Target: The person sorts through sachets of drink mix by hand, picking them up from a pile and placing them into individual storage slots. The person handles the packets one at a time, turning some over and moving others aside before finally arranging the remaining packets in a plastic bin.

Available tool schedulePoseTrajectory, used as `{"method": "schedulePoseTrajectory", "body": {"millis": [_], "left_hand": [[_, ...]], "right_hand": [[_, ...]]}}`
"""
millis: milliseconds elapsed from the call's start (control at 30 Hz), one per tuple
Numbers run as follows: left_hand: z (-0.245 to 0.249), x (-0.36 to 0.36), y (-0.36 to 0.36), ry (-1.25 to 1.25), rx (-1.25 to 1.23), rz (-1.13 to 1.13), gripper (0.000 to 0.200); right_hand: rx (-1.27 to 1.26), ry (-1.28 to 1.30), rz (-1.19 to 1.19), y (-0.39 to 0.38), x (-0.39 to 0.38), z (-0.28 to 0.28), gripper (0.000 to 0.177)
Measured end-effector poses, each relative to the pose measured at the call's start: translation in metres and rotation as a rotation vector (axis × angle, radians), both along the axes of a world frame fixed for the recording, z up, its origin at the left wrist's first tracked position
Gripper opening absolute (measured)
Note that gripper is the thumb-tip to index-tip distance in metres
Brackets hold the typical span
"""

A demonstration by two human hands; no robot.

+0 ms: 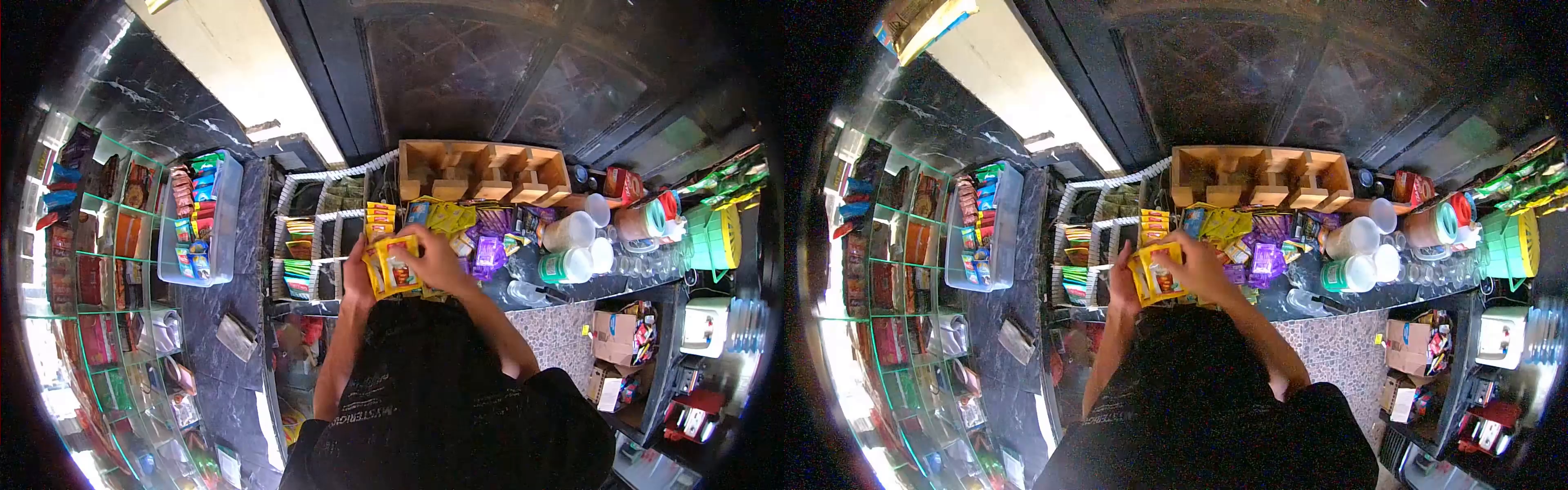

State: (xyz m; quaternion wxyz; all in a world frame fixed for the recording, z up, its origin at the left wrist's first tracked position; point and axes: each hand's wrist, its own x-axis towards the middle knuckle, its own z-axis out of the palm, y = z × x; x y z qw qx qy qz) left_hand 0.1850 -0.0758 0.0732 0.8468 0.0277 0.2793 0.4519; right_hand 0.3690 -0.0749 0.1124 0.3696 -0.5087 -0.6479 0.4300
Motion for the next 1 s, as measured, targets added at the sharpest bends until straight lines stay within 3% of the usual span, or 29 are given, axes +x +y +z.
{"method": "schedulePoseTrajectory", "body": {"millis": [33, 67, 100, 133, 233, 267, 400, 467, 500, 600, 633, 733, 800, 833, 900, 1000], "left_hand": [[-0.002, 0.003, -0.003, -0.001, -0.001, -0.003, 0.054], [0.005, 0.009, -0.005, 0.061, 0.012, -0.009, 0.055], [0.009, 0.013, -0.009, 0.123, 0.024, -0.018, 0.056], [-0.001, 0.014, -0.013, 0.190, 0.056, 0.032, 0.042], [-0.049, -0.003, -0.014, 0.189, 0.105, -0.108, 0.047], [0.006, 0.008, -0.013, 0.161, -0.060, -0.114, 0.064], [-0.014, 0.005, -0.014, 0.099, 0.059, -0.170, 0.065], [-0.025, 0.006, -0.014, 0.192, 0.253, -0.344, 0.077], [-0.022, 0.008, -0.017, 0.194, 0.254, -0.344, 0.077], [-0.024, 0.009, -0.019, 0.296, 0.267, -0.374, 0.101], [-0.026, 0.007, -0.021, 0.296, 0.266, -0.375, 0.101], [-0.001, 0.006, -0.020, 0.408, 0.295, -0.434, 0.086], [0.005, 0.006, -0.013, 0.738, 0.531, -0.653, 0.064], [0.008, 0.008, -0.011, 0.739, 0.530, -0.651, 0.064], [0.015, 0.010, -0.009, 0.981, 0.646, -0.665, 0.046], [-0.005, 0.007, -0.009, 0.860, 0.705, -0.547, 0.040]], "right_hand": [[0.074, -0.147, 0.018, -0.003, -0.006, -0.002, 0.035], [0.232, -0.201, -0.022, -0.004, -0.013, -0.007, 0.035], [0.233, -0.200, -0.027, -0.007, -0.014, -0.011, 0.035], [0.300, -0.290, -0.048, -0.011, -0.013, -0.015, 0.033], [0.336, -0.423, -0.075, -0.016, -0.011, -0.005, 0.033], [0.315, -0.461, -0.074, -0.015, -0.010, -0.003, 0.035], [0.290, -0.254, -0.019, -0.005, 0.004, -0.007, 0.029], [0.224, -0.222, 0.292, -0.001, 0.014, -0.012, 0.027], [0.226, -0.221, 0.291, 0.000, 0.016, -0.012, 0.027], [0.241, -0.222, 0.313, 0.001, 0.023, -0.012, 0.026], [0.101, -0.205, 0.342, 0.001, 0.026, -0.013, 0.024], [-0.093, -0.165, 0.357, 0.005, 0.033, -0.010, 0.022], [-0.147, -0.146, 0.341, 0.009, 0.038, 0.000, 0.022], [-0.149, -0.149, 0.269, 0.011, 0.040, 0.005, 0.020], [-0.152, -0.151, 0.201, 0.013, 0.039, 0.007, 0.019], [-0.084, -0.140, 0.151, 0.018, 0.037, -0.001, 0.023]]}}
